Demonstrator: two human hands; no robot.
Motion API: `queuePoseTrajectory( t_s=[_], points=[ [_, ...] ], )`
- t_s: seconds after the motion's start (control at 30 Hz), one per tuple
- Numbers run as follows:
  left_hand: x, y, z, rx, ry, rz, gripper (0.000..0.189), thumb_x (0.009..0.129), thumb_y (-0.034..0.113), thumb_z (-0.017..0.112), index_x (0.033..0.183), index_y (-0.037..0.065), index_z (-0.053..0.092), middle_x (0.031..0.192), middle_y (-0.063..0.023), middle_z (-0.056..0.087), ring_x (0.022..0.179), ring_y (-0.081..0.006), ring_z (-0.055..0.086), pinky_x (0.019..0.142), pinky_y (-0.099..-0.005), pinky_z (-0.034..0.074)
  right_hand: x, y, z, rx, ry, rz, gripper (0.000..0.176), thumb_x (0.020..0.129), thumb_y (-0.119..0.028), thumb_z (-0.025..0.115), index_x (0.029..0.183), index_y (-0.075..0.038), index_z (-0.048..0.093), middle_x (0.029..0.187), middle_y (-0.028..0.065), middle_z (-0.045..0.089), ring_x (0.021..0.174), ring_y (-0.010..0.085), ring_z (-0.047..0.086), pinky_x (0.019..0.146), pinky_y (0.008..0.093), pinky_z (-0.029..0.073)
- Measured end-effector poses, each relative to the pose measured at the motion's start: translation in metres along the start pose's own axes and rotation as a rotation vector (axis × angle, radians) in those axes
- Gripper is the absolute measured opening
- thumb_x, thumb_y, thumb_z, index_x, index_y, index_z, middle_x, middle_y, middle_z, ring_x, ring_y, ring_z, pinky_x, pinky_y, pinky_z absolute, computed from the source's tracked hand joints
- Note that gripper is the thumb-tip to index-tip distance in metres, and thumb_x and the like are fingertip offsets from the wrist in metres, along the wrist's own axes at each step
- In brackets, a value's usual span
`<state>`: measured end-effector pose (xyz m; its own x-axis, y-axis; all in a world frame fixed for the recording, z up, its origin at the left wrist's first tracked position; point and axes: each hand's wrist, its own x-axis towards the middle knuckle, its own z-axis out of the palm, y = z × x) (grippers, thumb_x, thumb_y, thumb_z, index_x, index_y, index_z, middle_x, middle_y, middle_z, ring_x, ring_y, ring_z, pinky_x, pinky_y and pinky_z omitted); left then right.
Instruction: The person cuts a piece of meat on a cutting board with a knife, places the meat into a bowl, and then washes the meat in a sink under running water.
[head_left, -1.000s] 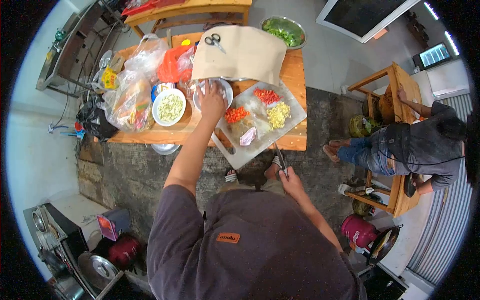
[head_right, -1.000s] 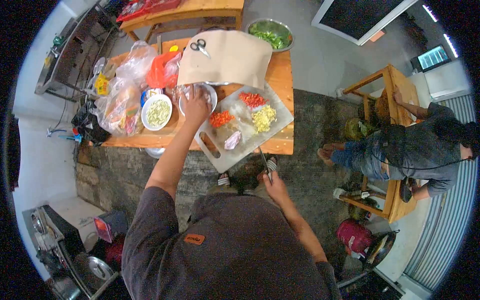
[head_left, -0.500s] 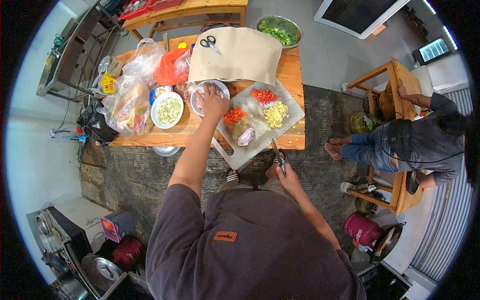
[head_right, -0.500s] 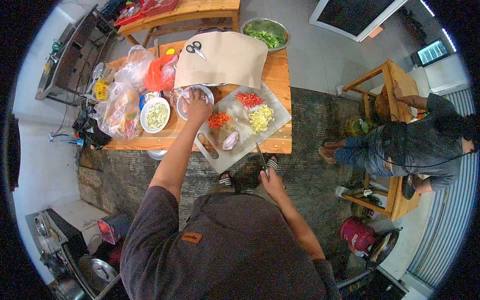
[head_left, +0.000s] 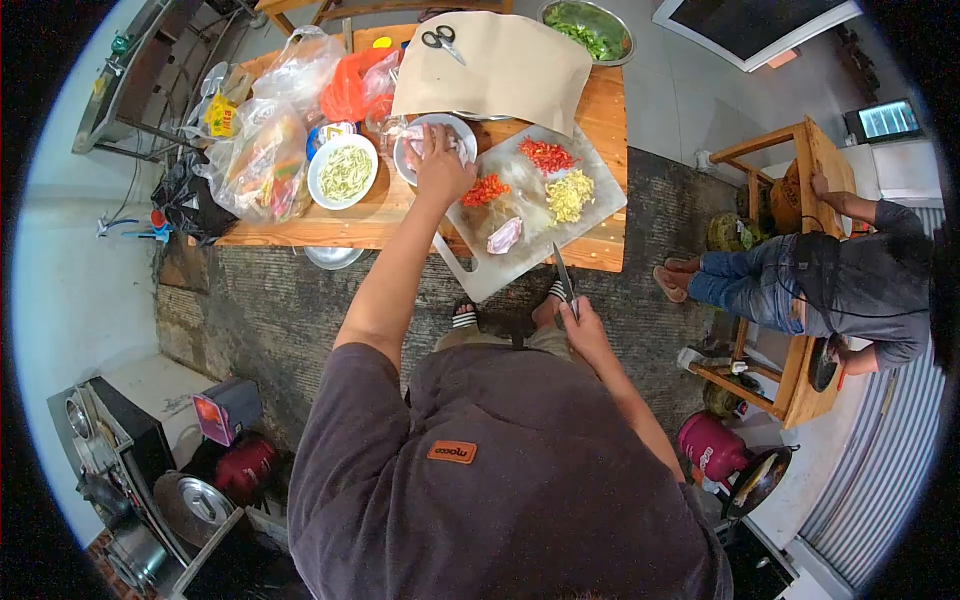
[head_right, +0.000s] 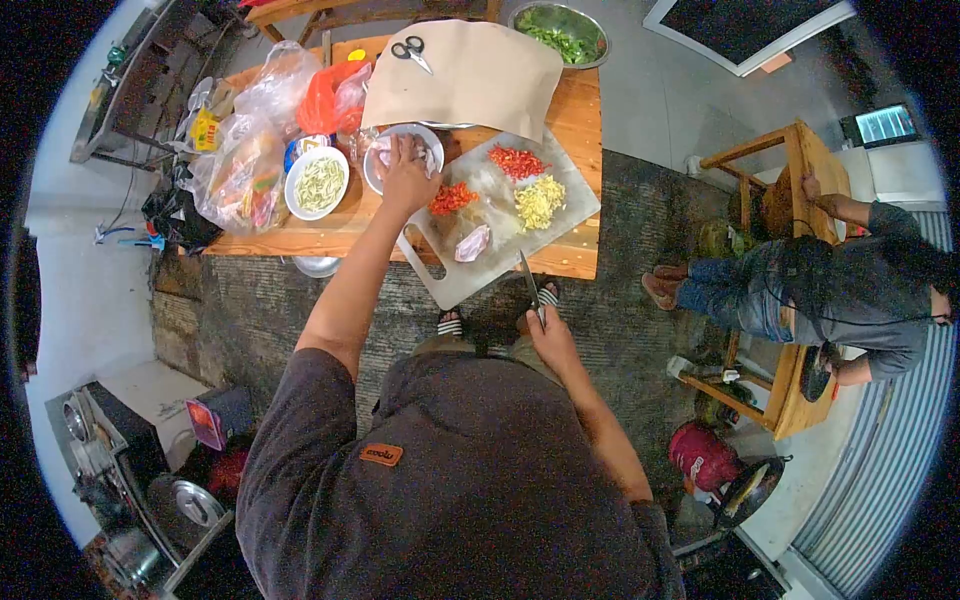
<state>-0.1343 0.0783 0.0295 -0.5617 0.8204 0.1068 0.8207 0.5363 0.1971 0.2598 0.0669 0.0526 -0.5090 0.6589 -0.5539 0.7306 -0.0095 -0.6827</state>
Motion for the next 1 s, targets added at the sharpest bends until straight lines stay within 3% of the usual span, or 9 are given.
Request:
queuePoseTrajectory(
  t_s=[0.03, 0.1, 0.17, 0.27, 0.37, 0.7, 0.8, 0.87, 1.0],
  points=[
    [-0.001, -0.002, 0.004, -0.013, 0.023, -0.008, 0.069, 0.081, 0.040, 0.059, 0.131, -0.007, 0.056, 0.156, -0.0191, 0.030, 0.149, -0.0377, 0.013, 0.112, -0.0683, -0.003, 0.002, 0.004, 0.001, 0.001, -0.002, 0.003, 0.043, 0.100, -0.041, 0.050, 0.105, 0.001, 0.051, 0.081, 0.0220, 0.060, 0.077, 0.0376, 0.062, 0.070, 0.0453, 0.047],
    [-0.002, -0.003, 0.005, -0.007, 0.054, 0.007, 0.065, 0.081, 0.038, 0.060, 0.129, -0.006, 0.058, 0.155, -0.0199, 0.031, 0.149, -0.0378, 0.014, 0.112, -0.0689, -0.002, 0.004, 0.009, 0.005, -0.027, 0.055, -0.086, 0.032, 0.101, -0.034, 0.052, 0.095, -0.003, 0.047, 0.068, 0.0091, 0.053, 0.054, 0.0191, 0.055, 0.052, 0.0367, 0.043],
    [-0.012, 0.001, 0.003, -0.006, 0.069, 0.023, 0.061, 0.081, 0.036, 0.060, 0.126, -0.005, 0.059, 0.155, -0.0207, 0.031, 0.148, -0.0379, 0.014, 0.112, -0.0695, 0.000, 0.006, 0.013, 0.008, -0.023, 0.087, -0.128, 0.032, 0.101, -0.034, 0.052, 0.094, -0.003, 0.047, 0.068, 0.0088, 0.053, 0.054, 0.0185, 0.054, 0.051, 0.0365, 0.043],
    [-0.028, 0.024, -0.026, 0.005, 0.205, 0.067, 0.047, 0.081, 0.031, 0.063, 0.113, -0.002, 0.064, 0.143, -0.0234, 0.045, 0.138, -0.0397, 0.033, 0.109, -0.0662, 0.019, 0.005, 0.012, 0.007, -0.019, 0.124, -0.175, 0.033, 0.101, -0.034, 0.052, 0.093, -0.003, 0.047, 0.068, 0.0092, 0.053, 0.054, 0.0177, 0.053, 0.051, 0.0371, 0.042],
    [-0.059, 0.044, -0.036, -0.246, 0.168, 0.166, 0.033, 0.083, 0.030, 0.069, 0.100, 0.001, 0.065, 0.106, -0.0169, 0.060, 0.101, -0.0356, 0.055, 0.084, -0.0478, 0.044, -0.002, -0.001, 0.002, -0.011, 0.135, -0.213, 0.033, 0.101, -0.034, 0.052, 0.092, -0.003, 0.046, 0.067, 0.0088, 0.051, 0.055, 0.0169, 0.053, 0.051, 0.0370, 0.042],
    [-0.139, 0.089, 0.006, -0.198, -0.118, 0.166, 0.044, 0.079, 0.030, 0.073, 0.106, 0.000, 0.055, 0.105, -0.0181, 0.056, 0.100, -0.0342, 0.057, 0.081, -0.0437, 0.048, -0.001, 0.004, 0.004, 0.005, 0.054, -0.130, 0.033, 0.101, -0.034, 0.051, 0.090, -0.004, 0.043, 0.067, 0.0082, 0.050, 0.055, 0.0162, 0.053, 0.051, 0.0363, 0.042],
    [-0.131, 0.090, 0.018, -0.205, -0.116, 0.093, 0.040, 0.079, 0.023, 0.070, 0.108, 0.000, 0.054, 0.105, -0.0178, 0.056, 0.102, -0.0343, 0.057, 0.083, -0.0434, 0.050, 0.003, 0.000, 0.003, -0.029, 0.052, -0.128, 0.033, 0.101, -0.034, 0.052, 0.090, -0.004, 0.042, 0.066, 0.0081, 0.049, 0.054, 0.0169, 0.053, 0.050, 0.0368, 0.041],
    [-0.127, 0.090, 0.029, -0.226, -0.144, 0.062, 0.035, 0.080, 0.018, 0.066, 0.107, -0.001, 0.054, 0.106, -0.0191, 0.056, 0.103, -0.0360, 0.057, 0.086, -0.0445, 0.050, 0.005, -0.001, 0.001, -0.077, -0.003, -0.016, 0.042, 0.098, -0.041, 0.052, 0.113, -0.001, 0.049, 0.093, 0.0252, 0.065, 0.089, 0.0427, 0.065, 0.078, 0.0477, 0.049],
    [-0.120, 0.091, 0.032, -0.316, -0.124, 0.039, 0.037, 0.080, 0.018, 0.063, 0.110, -0.003, 0.053, 0.106, -0.0223, 0.057, 0.103, -0.0379, 0.058, 0.087, -0.0460, 0.051, 0.003, -0.012, 0.000, -0.069, 0.055, -0.066, 0.045, 0.098, -0.041, 0.051, 0.119, -0.002, 0.048, 0.095, 0.0257, 0.065, 0.091, 0.0440, 0.065, 0.079, 0.0481, 0.049]
  ],
)
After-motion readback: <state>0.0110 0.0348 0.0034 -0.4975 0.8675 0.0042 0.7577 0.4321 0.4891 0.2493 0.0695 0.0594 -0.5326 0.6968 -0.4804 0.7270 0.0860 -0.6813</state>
